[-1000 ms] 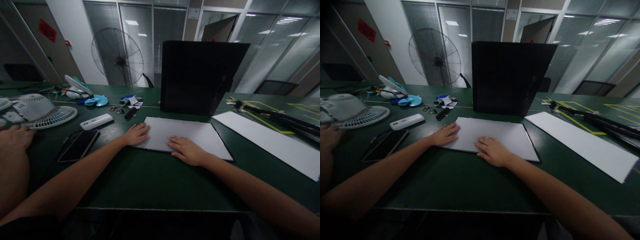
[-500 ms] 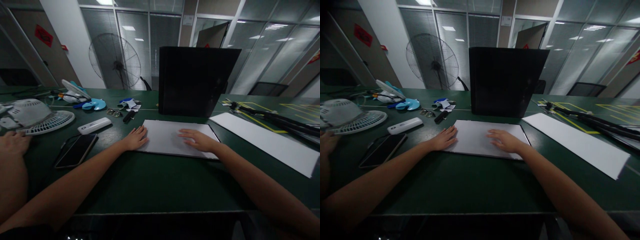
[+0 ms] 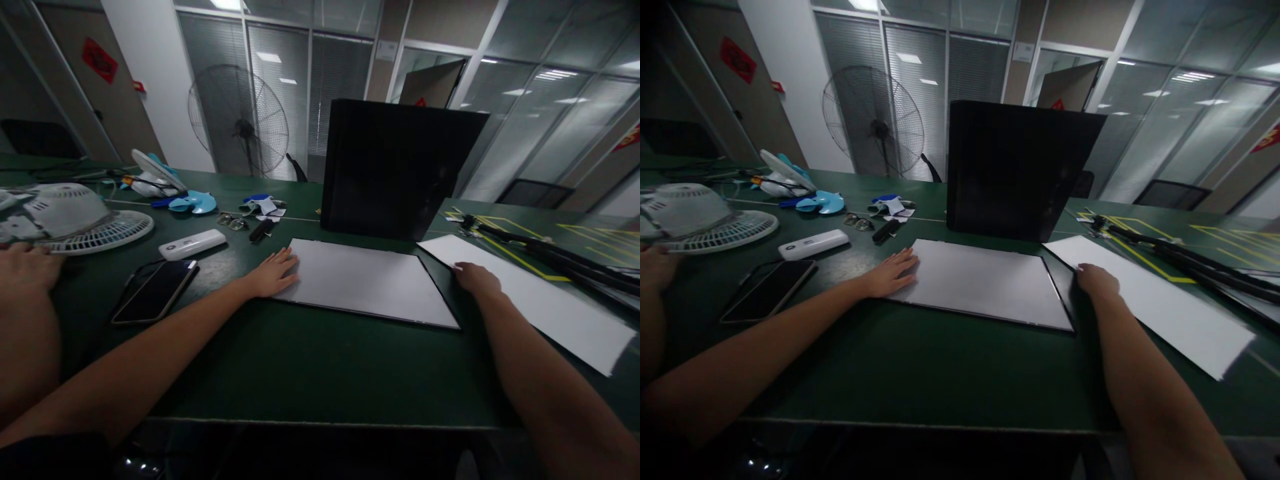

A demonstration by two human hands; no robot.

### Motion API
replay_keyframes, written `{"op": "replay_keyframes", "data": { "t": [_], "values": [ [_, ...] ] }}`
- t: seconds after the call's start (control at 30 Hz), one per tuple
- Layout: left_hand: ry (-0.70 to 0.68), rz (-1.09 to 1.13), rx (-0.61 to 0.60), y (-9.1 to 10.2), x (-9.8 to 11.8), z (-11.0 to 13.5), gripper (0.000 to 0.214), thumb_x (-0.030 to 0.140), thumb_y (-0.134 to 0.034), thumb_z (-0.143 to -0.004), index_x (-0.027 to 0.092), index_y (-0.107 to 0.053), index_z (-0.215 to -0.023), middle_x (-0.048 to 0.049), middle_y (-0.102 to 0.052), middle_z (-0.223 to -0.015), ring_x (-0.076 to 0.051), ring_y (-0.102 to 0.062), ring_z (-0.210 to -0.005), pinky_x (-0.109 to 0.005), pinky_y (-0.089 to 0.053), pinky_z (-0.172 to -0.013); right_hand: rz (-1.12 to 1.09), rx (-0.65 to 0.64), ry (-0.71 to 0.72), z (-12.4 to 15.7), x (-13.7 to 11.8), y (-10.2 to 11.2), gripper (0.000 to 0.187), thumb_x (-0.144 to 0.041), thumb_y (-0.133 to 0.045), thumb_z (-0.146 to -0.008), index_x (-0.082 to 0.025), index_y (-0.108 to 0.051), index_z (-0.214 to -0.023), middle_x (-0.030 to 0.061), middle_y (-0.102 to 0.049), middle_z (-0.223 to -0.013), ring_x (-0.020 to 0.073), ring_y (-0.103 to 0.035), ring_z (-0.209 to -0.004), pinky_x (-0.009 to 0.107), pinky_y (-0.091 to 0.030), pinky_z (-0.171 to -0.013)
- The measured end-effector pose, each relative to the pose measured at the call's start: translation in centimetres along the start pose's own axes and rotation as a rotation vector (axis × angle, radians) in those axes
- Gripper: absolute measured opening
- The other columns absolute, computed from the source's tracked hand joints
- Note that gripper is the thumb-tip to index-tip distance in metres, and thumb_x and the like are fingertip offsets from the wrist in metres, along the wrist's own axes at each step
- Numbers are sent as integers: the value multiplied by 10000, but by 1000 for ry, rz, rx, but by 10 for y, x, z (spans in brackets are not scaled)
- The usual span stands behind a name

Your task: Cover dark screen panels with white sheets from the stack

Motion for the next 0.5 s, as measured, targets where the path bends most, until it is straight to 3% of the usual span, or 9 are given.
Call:
{"op": "replay_keyframes", "data": {
  "t": [0.13, 0.27, 0.37, 0.5],
  "values": [
    [-250, 30, 65, 19, 18, 8, 666, 616, -386, -1062, 235, -418, -1607, -82, -90, -1756, -352, -122, -1614, -545, -139, -1301, 51, 32, -22, 6, -10, 9, 449, -215, -506, -917, -135, -708, -1310, 274, -653, -1259, 397, -674, -1113, 492, -556, -890],
    [-434, 64, -120, 30, 48, 17, 809, 732, -570, -943, 332, -391, -1623, -20, -152, -1752, -349, -167, -1607, -528, -124, -1314, 93, 83, -30, 21, -21, 26, 422, -185, -548, -880, -51, -727, -1238, 318, -662, -1154, 404, -684, -1083, 458, -554, -854],
    [-459, 99, -210, 27, 63, 19, 1006, 783, -671, -843, 363, -268, -1663, -15, -129, -1753, -360, -144, -1610, -548, -91, -1316, 115, 108, 0, 34, -37, 39, 392, -196, -582, -874, -19, -744, -1183, 339, -664, -1078, 405, -696, -1042, 442, -550, -821],
    [-334, 131, -173, 19, 63, 15, 970, 761, -607, -904, 330, -215, -1680, -33, -122, -1754, -344, -158, -1610, -529, -135, -1309, 140, 136, 86, 58, -74, 53, 368, -209, -571, -873, -39, -763, -1137, 316, -681, -1052, 420, -699, -1006, 475, -557, -792]
  ]
}}
Point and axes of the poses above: each hand's wrist, its own z-axis away from the middle knuckle, its own y-axis out of the back of the hand, x = y × z, the point moved 3 cm from there along -z, towards the middle knuckle
